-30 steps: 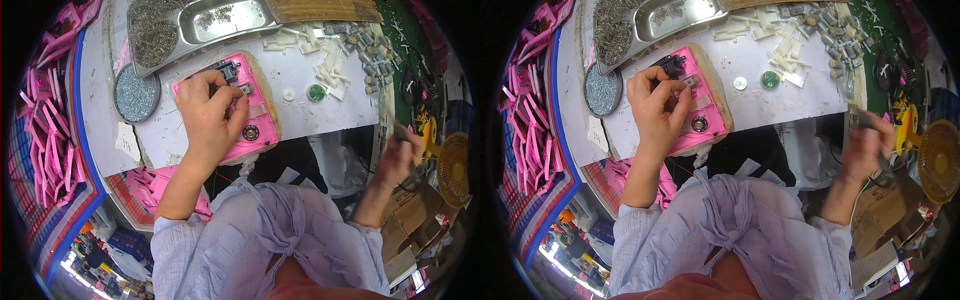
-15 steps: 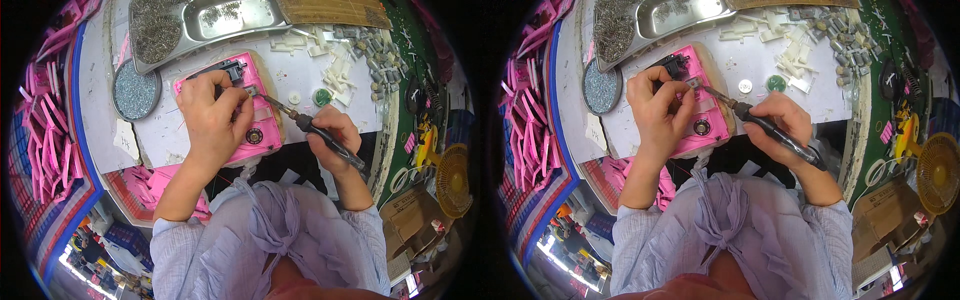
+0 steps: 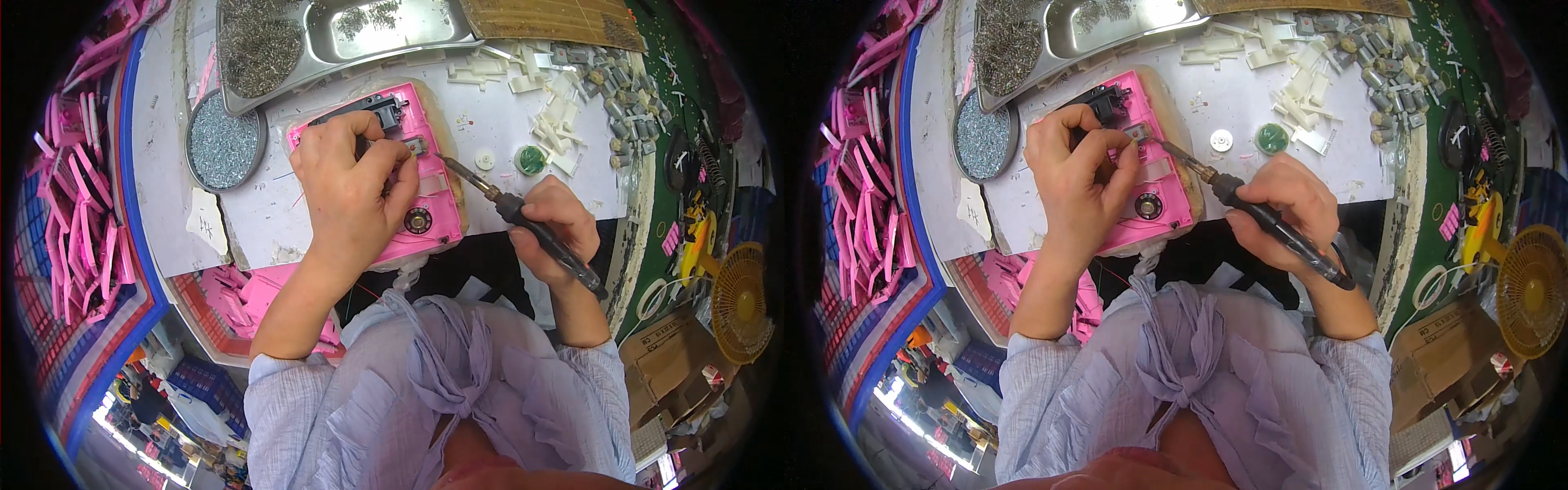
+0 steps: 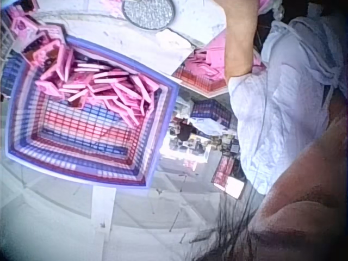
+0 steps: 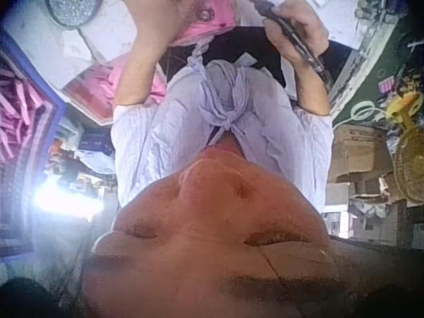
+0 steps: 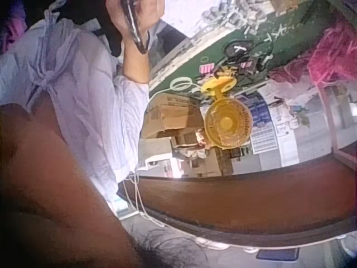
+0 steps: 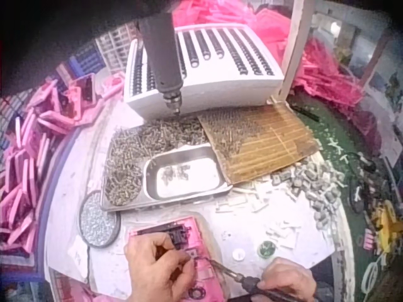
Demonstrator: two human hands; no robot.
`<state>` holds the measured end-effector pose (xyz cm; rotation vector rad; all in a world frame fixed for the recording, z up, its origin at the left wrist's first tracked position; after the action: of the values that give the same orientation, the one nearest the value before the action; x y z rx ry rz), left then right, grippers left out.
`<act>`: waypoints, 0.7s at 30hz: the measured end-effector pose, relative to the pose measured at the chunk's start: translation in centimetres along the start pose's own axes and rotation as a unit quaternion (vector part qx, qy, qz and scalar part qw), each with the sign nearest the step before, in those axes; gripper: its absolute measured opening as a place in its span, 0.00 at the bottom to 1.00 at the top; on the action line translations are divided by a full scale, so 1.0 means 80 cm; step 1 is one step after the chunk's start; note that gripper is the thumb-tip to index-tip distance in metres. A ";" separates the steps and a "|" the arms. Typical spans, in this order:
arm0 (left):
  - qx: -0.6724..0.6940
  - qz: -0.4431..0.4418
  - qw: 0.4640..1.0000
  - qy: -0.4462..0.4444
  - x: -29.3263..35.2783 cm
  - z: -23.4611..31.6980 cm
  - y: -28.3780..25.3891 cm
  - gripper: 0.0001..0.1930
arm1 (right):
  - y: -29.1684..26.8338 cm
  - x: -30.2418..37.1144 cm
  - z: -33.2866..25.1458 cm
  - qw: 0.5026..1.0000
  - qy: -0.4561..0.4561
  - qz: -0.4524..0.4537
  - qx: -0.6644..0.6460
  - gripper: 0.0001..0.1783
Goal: Assembling internal electronic components and soldering wires into a pink toy casing.
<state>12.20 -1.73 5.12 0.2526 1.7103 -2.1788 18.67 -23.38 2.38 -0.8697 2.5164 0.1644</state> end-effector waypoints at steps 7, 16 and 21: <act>0.034 0.051 0.998 0.012 0.007 -0.008 0.003 0.08 | 0.008 -0.008 -0.001 1.000 -0.003 -0.022 0.007 0.19; 0.020 0.020 1.000 0.005 0.004 -0.005 0.002 0.08 | -0.001 -0.009 -0.005 1.000 -0.014 -0.012 0.014 0.18; 0.009 0.019 1.000 0.009 0.002 -0.001 -0.002 0.08 | -0.008 -0.012 -0.003 1.000 0.011 -0.003 0.002 0.18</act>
<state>11.99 -1.62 5.15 0.3093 1.6830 -2.1709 19.62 -23.46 3.08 -0.8812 2.5339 0.1493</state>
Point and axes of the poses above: each hand's wrist, its own x-axis away from the middle knuckle, its own y-axis out of the palm, z = x × y, the point moved 6 cm from there along -x, towards the middle knuckle, and after that the axes turned 9 degrees about -x, right-handed, at the moved point
